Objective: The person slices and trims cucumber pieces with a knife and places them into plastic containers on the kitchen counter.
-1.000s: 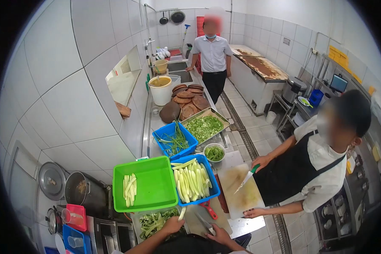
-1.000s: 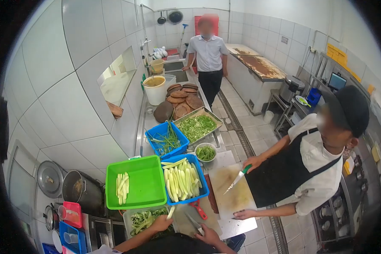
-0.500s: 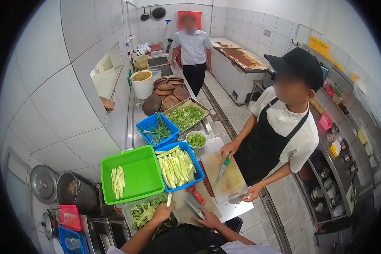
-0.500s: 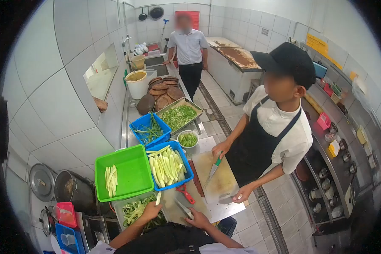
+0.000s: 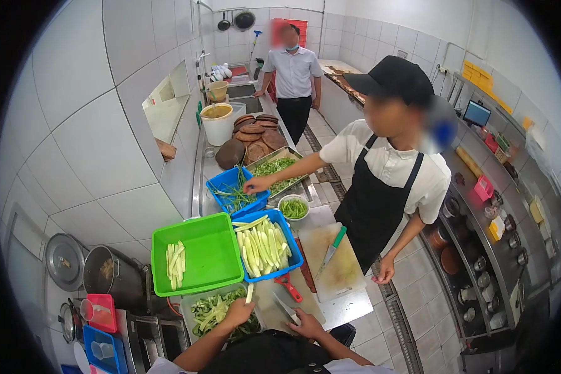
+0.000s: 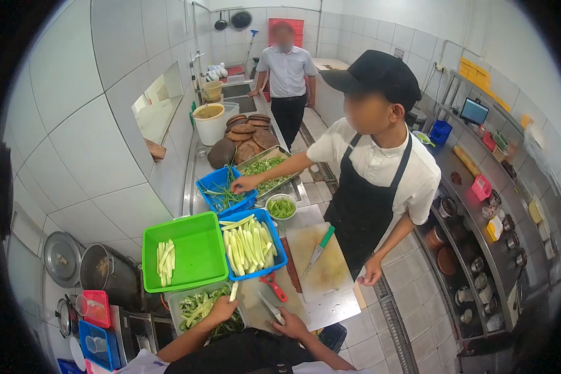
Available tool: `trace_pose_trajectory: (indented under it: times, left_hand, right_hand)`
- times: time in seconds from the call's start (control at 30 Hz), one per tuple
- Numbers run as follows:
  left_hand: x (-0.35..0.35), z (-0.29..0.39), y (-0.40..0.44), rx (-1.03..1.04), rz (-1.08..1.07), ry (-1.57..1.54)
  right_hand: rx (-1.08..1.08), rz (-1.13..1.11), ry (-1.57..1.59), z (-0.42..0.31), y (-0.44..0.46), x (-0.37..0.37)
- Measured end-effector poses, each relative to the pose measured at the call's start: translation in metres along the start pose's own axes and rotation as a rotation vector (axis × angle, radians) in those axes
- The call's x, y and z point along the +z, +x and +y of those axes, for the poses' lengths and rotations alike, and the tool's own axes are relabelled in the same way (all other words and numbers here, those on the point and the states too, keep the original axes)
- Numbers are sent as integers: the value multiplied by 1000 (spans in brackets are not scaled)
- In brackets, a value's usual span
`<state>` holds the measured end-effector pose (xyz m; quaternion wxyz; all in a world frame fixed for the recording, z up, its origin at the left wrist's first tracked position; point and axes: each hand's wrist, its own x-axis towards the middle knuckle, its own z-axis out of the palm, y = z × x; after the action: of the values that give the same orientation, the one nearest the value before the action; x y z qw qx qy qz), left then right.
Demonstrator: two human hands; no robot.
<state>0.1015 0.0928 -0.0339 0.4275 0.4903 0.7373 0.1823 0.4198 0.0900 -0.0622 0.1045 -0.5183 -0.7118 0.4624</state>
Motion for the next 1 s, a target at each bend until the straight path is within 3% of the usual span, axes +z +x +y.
trace_pose_trajectory:
  times: [0.87, 1.0]
  left_hand:
    - [2, -1, -1, -7, -17, -4]
    - [0, 0, -3, -6, -31, -21]
  right_hand:
    - [-32, 9, 3, 4, 1, 2]
    - [-101, 96, -3, 18, 4, 14]
